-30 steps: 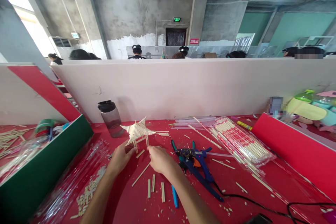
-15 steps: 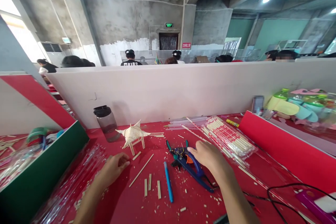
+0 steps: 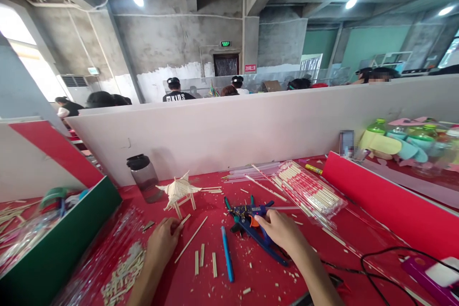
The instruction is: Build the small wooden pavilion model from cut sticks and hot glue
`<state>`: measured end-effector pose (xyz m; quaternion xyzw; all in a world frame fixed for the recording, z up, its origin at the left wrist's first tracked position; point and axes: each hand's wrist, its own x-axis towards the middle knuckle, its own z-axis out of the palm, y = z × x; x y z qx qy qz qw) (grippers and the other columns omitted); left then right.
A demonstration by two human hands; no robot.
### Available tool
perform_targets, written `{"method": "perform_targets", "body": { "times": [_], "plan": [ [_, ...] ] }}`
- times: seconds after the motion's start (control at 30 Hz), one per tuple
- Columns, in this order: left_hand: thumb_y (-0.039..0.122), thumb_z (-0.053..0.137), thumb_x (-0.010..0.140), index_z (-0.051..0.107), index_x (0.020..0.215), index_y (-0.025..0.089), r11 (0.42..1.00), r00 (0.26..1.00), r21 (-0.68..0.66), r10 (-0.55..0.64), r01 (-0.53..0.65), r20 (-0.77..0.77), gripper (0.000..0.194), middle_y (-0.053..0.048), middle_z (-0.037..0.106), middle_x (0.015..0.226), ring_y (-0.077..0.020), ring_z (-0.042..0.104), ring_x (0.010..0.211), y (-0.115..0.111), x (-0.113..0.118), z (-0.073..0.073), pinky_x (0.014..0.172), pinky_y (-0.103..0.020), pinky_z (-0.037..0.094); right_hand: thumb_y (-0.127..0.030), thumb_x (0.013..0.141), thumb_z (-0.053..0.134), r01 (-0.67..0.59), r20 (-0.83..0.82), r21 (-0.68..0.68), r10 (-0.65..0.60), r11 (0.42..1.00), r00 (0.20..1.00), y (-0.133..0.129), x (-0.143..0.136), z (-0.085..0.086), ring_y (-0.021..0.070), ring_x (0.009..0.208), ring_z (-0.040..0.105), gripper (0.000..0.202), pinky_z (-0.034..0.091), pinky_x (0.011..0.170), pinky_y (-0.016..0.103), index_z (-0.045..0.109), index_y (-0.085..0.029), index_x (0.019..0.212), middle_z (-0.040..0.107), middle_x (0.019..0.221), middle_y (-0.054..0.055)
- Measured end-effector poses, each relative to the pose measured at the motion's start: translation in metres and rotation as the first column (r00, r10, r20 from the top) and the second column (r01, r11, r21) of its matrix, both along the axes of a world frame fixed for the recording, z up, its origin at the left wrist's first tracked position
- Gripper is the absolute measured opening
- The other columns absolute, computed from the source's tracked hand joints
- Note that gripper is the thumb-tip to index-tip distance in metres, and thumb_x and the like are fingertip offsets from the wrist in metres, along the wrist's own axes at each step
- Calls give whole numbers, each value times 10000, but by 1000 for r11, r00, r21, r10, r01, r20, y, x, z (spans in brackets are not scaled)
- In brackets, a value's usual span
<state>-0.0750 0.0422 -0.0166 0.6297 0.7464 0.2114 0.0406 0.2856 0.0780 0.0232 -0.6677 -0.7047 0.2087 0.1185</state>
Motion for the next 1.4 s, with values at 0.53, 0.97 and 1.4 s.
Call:
{"method": "perform_targets", "body": {
  "times": [0.53,0.97,1.4],
  "plan": [
    [338,495,917,679,899,203,992,962,93,-104,83,251,228,-81,720,941,-239,679,867,-6,-5,-10,771,-314,500,-676,853,506,19,-732,22,3,1000,681,-19,-16,12,202,687,632,462,464,659,305,556,-221,786,666,725,37],
    [390,538,932,684,891,197,926,756,233,-378,298,535,246,-69,685,869,-211,653,825,-33,57,30,770,-301,517,-401,565,900,54,-972,-237,-236,970,-17,-47,-113,-6,228,842,687,458,559,749,327,713,-165,910,734,954,76],
    [356,457,973,676,940,217,904,802,238,-426,356,417,262,-89,665,916,-211,651,849,-38,66,32,781,-289,513,-437,567,899,89,-979,-164,-174,982,109,-47,-110,-15,266,881,698,419,544,838,367,744,-172,853,756,877,68]
  ]
}}
